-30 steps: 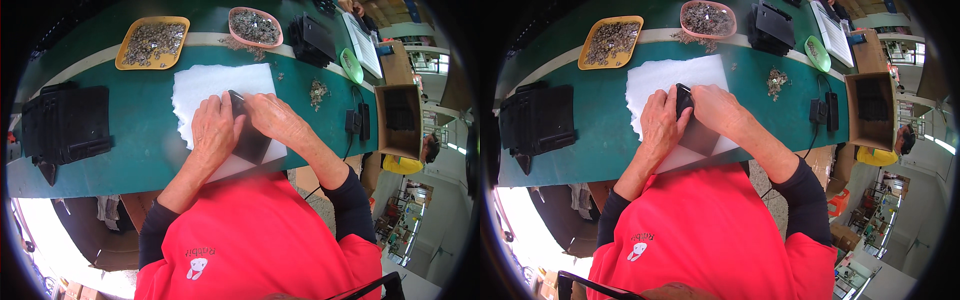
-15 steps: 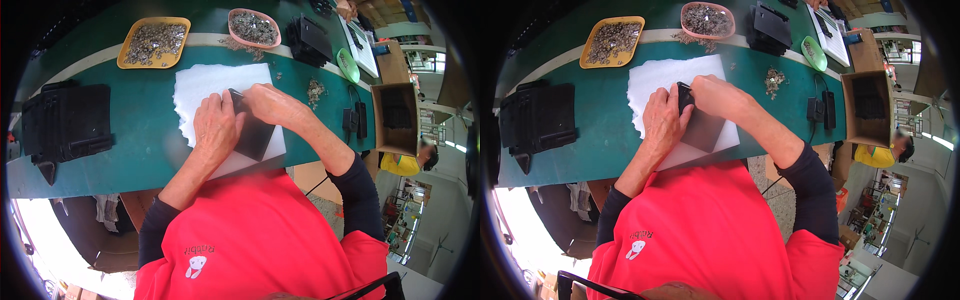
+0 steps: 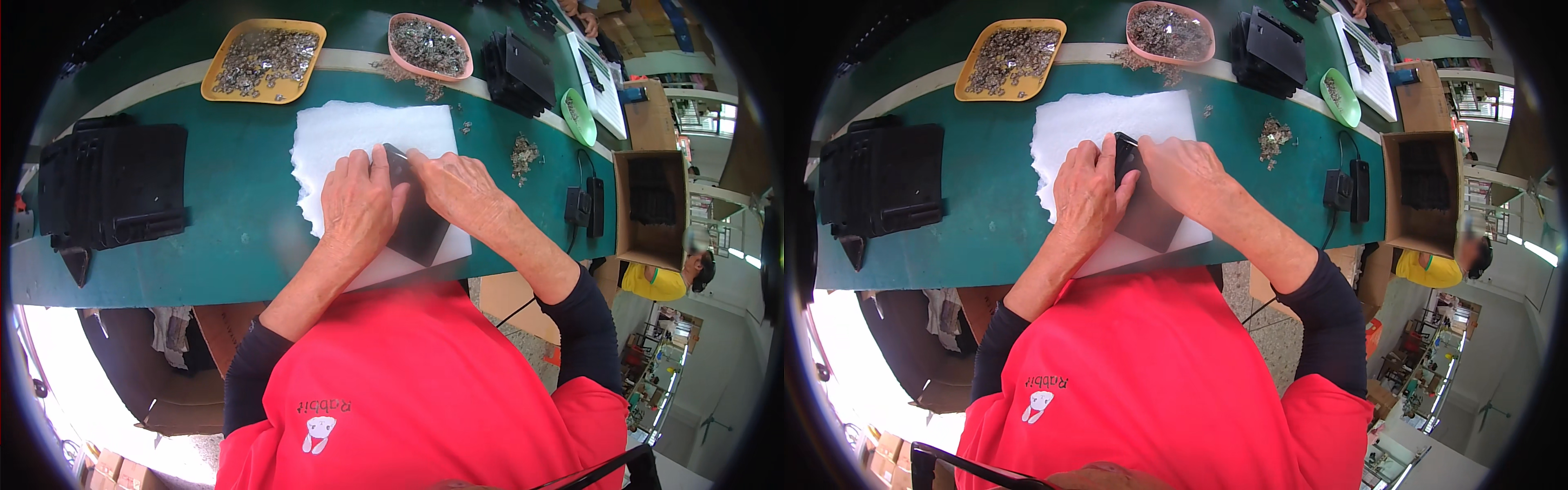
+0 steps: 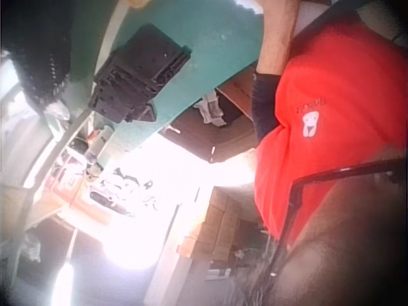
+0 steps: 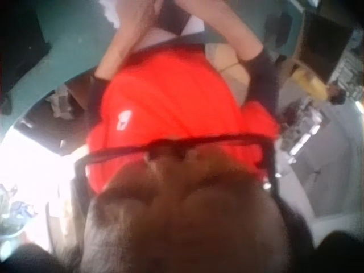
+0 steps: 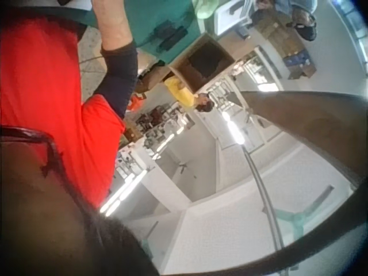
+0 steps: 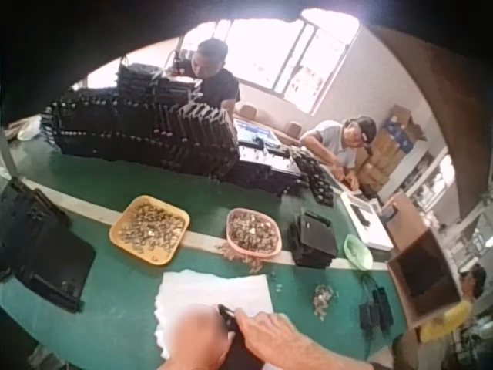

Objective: The person uses a screwdriver to remove screws from a black electronic device casing. They place the screws into a yellow tray and set the casing aside. The person then picks up another casing and repeats the process of unscrewing and organizing the parts on a green workbench.

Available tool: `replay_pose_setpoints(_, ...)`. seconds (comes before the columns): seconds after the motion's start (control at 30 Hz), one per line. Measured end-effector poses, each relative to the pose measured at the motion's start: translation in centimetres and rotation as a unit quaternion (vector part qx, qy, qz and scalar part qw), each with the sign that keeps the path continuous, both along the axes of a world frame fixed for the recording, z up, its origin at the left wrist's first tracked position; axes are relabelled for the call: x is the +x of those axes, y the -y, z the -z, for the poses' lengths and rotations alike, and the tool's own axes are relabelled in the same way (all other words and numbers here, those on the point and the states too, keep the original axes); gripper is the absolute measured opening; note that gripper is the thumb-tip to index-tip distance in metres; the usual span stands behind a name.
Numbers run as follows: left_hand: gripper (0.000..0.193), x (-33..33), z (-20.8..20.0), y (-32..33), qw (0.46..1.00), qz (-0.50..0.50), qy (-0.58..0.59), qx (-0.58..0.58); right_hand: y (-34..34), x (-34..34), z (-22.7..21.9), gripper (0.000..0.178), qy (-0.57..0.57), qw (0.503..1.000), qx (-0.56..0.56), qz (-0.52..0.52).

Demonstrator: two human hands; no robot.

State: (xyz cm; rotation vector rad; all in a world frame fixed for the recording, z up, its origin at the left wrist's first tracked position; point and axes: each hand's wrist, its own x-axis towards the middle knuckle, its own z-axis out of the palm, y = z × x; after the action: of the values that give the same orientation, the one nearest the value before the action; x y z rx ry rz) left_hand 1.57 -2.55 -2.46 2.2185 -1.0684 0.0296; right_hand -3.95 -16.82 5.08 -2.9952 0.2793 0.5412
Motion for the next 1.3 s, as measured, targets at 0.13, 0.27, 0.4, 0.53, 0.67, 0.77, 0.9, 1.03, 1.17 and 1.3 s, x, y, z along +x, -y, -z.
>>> replay_pose_setpoints(0.13, 0.06, -0.1, 0.1, 0.0, 1.0, -0.001, -0.006, -0.002, -0.8, -0.1, 0.0, 0.013, 0.007, 1.0, -0.01, 0.005)
replay_pose_setpoints(0.27, 0.059, 0.0, 0.2, 0.0, 1.0, 0.009, 0.003, -0.009, -1.0, 0.2, 0.0, 0.014, 0.013, 1.0, -0.01, 0.001)
replay_pose_setpoints(0.4, 0.058, -0.2, 0.3, 0.1, 1.0, 0.017, 0.004, -0.005, -1.2, 0.5, -0.6, 0.013, 0.022, 0.997, -0.037, -0.057)
replay_pose_setpoints(0.53, 0.055, 0.1, 0.1, 0.3, 0.999, 0.011, 0.025, -0.02, -0.8, 1.5, -1.1, 0.012, -0.007, 0.992, -0.066, -0.111)
replay_pose_setpoints(0.67, 0.049, 0.5, -0.6, 0.3, 1.0, 0.027, 0.013, 0.006, -0.8, 3.5, -2.8, 0.013, -0.077, 0.986, -0.058, -0.139)
replay_pose_setpoints(0.77, 0.042, 1.1, -1.9, -0.1, 0.998, 0.045, 0.004, 0.048, -0.4, 3.0, -3.3, 0.018, -0.056, 0.99, -0.035, -0.123)
replay_pose_setpoints(0.9, 0.026, 3.7, -2.3, -1.5, 0.999, 0.015, -0.013, 0.038, 1.7, 1.6, -1.2, 0.013, -0.004, 0.997, 0.029, -0.073)
replay_pose_setpoints(1.03, 0.013, 10.5, -2.6, -2.5, 0.989, -0.082, 0.125, 0.014, 2.9, 0.2, -0.3, 0.016, -0.004, 0.997, 0.08, -0.021)
replay_pose_setpoints(1.17, 0.022, 14.3, -0.6, -2.3, 0.973, -0.071, 0.197, 0.101, 5.8, 0.2, 1.4, 0.02, 0.103, 0.988, 0.108, -0.051)
replay_pose_setpoints(1.3, 0.023, 13.8, -0.1, -2.7, 0.972, -0.044, 0.153, 0.172, 8.6, 2.0, 1.6, 0.018, 0.182, 0.973, 0.139, -0.006)
